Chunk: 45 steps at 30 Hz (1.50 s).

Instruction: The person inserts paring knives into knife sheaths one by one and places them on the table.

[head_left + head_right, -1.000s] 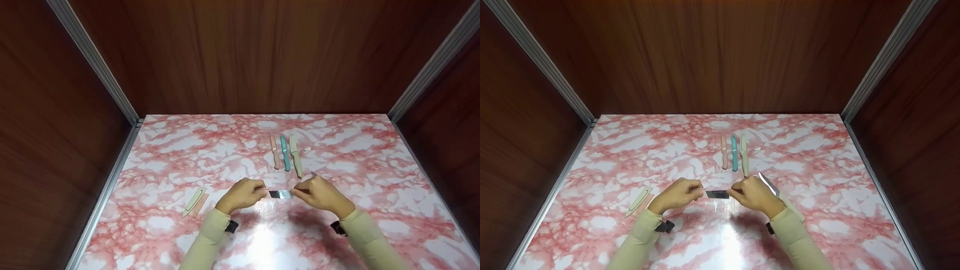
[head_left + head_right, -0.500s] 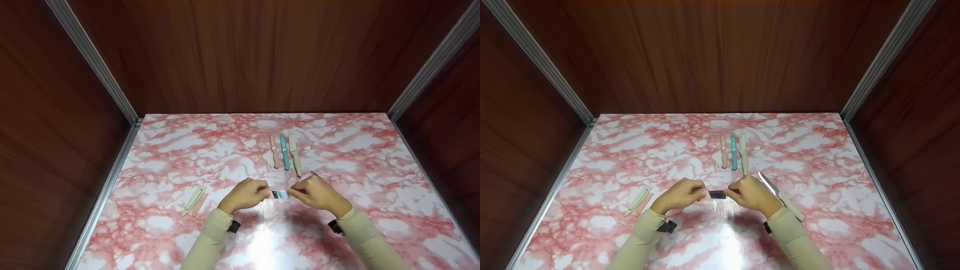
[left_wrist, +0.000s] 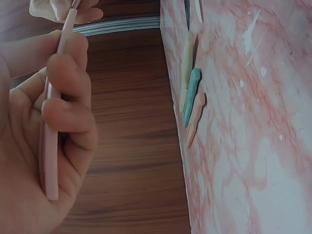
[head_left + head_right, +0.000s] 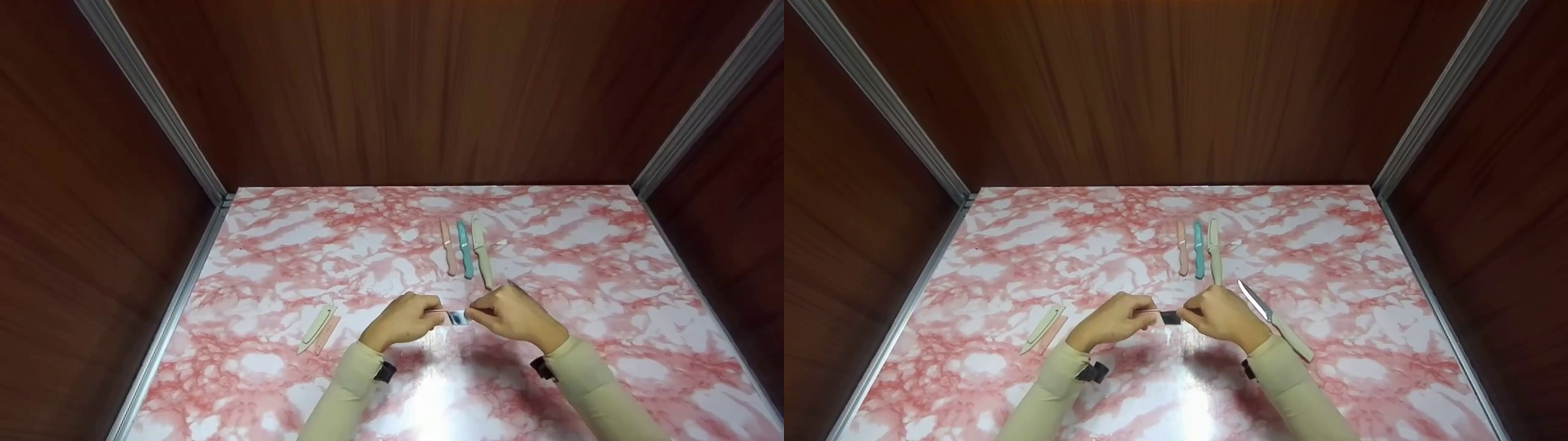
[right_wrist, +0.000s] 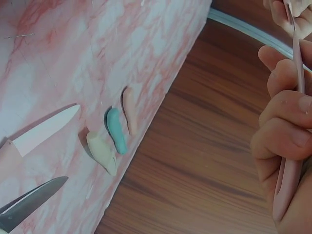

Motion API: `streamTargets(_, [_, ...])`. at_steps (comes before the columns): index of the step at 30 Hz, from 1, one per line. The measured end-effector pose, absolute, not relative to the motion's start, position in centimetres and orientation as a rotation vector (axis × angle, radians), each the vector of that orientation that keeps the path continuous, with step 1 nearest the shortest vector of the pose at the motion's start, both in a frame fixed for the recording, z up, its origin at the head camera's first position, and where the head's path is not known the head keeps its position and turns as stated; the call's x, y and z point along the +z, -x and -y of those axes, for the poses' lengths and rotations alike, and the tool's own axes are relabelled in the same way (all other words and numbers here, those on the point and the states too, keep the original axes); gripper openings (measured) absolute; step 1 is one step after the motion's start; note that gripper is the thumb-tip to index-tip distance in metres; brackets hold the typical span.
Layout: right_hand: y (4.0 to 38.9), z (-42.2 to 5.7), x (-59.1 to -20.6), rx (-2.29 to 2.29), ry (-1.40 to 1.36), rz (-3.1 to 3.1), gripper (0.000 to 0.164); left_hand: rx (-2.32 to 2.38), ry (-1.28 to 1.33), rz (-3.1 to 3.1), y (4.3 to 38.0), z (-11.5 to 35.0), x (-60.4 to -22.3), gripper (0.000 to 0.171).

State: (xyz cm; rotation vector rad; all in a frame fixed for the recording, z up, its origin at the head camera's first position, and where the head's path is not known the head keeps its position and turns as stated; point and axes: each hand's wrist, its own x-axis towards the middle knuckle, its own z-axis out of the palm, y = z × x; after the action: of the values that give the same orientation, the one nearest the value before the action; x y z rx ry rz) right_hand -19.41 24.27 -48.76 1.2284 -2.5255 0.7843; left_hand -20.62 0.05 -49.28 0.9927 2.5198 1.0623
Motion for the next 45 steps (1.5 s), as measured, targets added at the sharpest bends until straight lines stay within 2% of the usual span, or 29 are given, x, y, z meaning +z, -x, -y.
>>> streamTargets(18, [19.7,-24.0,-48.4,0.785,-1.239,2.556,0.031,1.072,-0.974,-2.555,20.6,-0.2,-49.2,0.019])
streamTargets(29, [19.8,-23.8,-48.2,0.785,-1.229,2.552,0.039,1.074,-1.002,-2.591,20.6,-0.1,-49.0,0.022])
streamTargets(45, [19.7,-23.6,-47.7,0.807,-1.237,2.559,0.033,1.099,-1.050,-2.591,20.7,-0.6,-49.1,0.023])
